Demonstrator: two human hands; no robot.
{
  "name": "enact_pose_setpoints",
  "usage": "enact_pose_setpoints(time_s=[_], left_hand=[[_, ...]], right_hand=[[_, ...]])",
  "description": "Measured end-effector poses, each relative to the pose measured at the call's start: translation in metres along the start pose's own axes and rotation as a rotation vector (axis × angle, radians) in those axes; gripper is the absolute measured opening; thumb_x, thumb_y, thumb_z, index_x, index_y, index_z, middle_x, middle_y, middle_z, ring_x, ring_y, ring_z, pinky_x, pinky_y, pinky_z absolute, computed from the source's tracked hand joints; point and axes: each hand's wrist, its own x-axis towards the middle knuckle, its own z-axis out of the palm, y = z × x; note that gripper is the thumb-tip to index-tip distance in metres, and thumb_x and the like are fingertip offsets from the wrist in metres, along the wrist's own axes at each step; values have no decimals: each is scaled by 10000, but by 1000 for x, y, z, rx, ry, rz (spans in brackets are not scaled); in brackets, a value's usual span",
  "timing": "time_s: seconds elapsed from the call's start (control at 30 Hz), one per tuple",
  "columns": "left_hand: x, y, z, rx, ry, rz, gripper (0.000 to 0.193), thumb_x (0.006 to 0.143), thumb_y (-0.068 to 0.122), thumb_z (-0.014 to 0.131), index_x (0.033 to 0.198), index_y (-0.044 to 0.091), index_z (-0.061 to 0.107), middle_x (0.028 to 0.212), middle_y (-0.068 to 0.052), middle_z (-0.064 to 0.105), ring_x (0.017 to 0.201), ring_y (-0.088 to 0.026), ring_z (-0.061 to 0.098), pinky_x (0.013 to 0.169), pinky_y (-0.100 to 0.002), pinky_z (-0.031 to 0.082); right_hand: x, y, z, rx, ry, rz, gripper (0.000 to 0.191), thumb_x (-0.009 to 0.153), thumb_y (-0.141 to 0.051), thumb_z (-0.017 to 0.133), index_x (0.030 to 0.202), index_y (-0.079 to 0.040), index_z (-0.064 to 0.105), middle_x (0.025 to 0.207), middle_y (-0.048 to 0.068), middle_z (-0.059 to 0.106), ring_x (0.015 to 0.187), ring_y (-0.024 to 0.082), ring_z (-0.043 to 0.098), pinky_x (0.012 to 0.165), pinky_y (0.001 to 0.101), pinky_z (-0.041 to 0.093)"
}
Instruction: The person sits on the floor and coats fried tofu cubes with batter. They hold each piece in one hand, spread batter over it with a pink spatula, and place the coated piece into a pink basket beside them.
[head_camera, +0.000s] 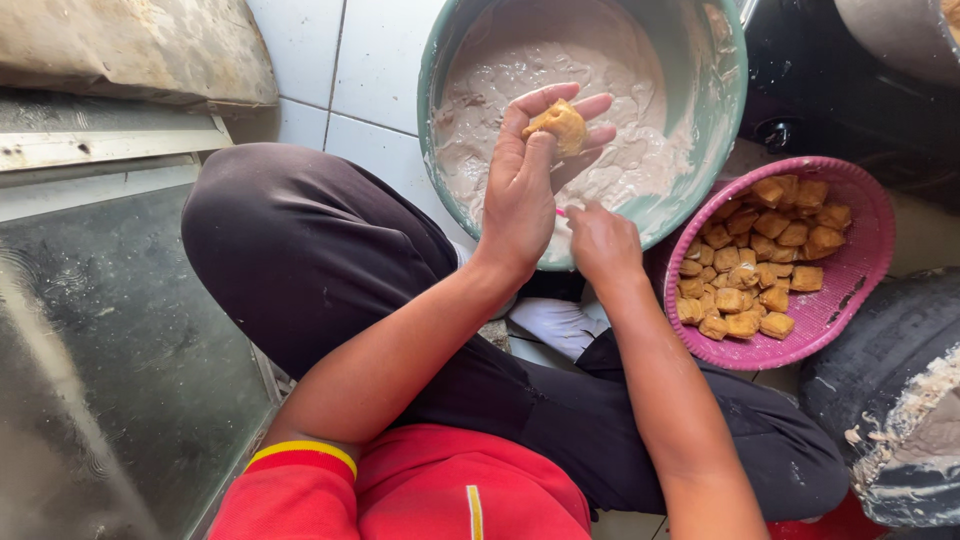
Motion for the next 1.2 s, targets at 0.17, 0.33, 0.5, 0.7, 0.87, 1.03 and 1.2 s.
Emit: enact_pose_setpoints(time_s=[0.17, 0.33, 0.5, 0.7, 0.87, 1.03, 1.2], left_hand=[[3, 5, -1, 35, 35, 11, 323, 1134, 133, 341, 1411, 47, 484, 1415, -194, 627, 1241, -273, 661, 1141, -414, 501], [-2, 2, 3, 187, 15, 148, 300, 1162, 93, 418, 1391, 22, 598, 1359, -127, 621, 1203, -158, 593, 1159, -356, 473], [4, 5, -5, 140, 89, 170, 297, 1132, 63, 485, 1403, 56, 605, 1242, -86, 646, 1122, -132, 630, 1062, -299, 553], [-3, -20, 0, 401, 230, 233, 166, 1015, 55, 654, 1178, 24, 660, 1082, -70, 698, 976, -124, 664, 877, -282, 595], [-42, -63, 27, 690, -23, 43, 231, 847, 90, 776, 1042, 4, 686, 954, -53, 750, 896, -141, 716, 827, -291, 581], [-50, -71, 36, 610, -173, -240, 235, 924, 156, 730, 1096, 12, 658, 987, -42, 749, 942, -119, 719, 815, -299, 628], [-42, -72, 36, 89, -269, -555, 243, 1007, 174, 620, 1229, 81, 591, 1071, -43, 668, 1005, -107, 673, 888, -312, 620]], right_hand=[[12, -1, -5, 71, -340, -97, 268, 897, -155, 616, 1120, -134, 763, 980, 204, 725, 958, 401, 678, 825, 508, 521], [-22, 27, -16, 538, -174, -383, 262, 970, -192, 655, 1167, -42, 740, 1008, 179, 745, 917, 326, 715, 764, 408, 549], [-57, 44, -18, 1176, -466, 151, 237, 1039, -217, 561, 1121, -37, 691, 750, 51, 621, 615, 116, 535, 534, 263, 418], [-98, 42, -43, 1816, -119, 1, 174, 1120, -192, 606, 1172, -32, 560, 843, -1, 563, 666, 50, 513, 562, 206, 401], [-101, 18, -51, 1570, 412, 66, 328, 944, -152, 759, 1147, -109, 504, 921, -41, 548, 664, 28, 496, 534, 198, 389], [-103, 30, -57, 1652, 499, 155, 202, 1003, -148, 702, 1083, -60, 538, 812, 15, 618, 583, 42, 483, 493, 196, 347], [-115, 53, -64, 1909, 409, 77, 141, 1000, -92, 669, 1111, -30, 610, 788, 5, 595, 564, 36, 471, 496, 203, 361]])
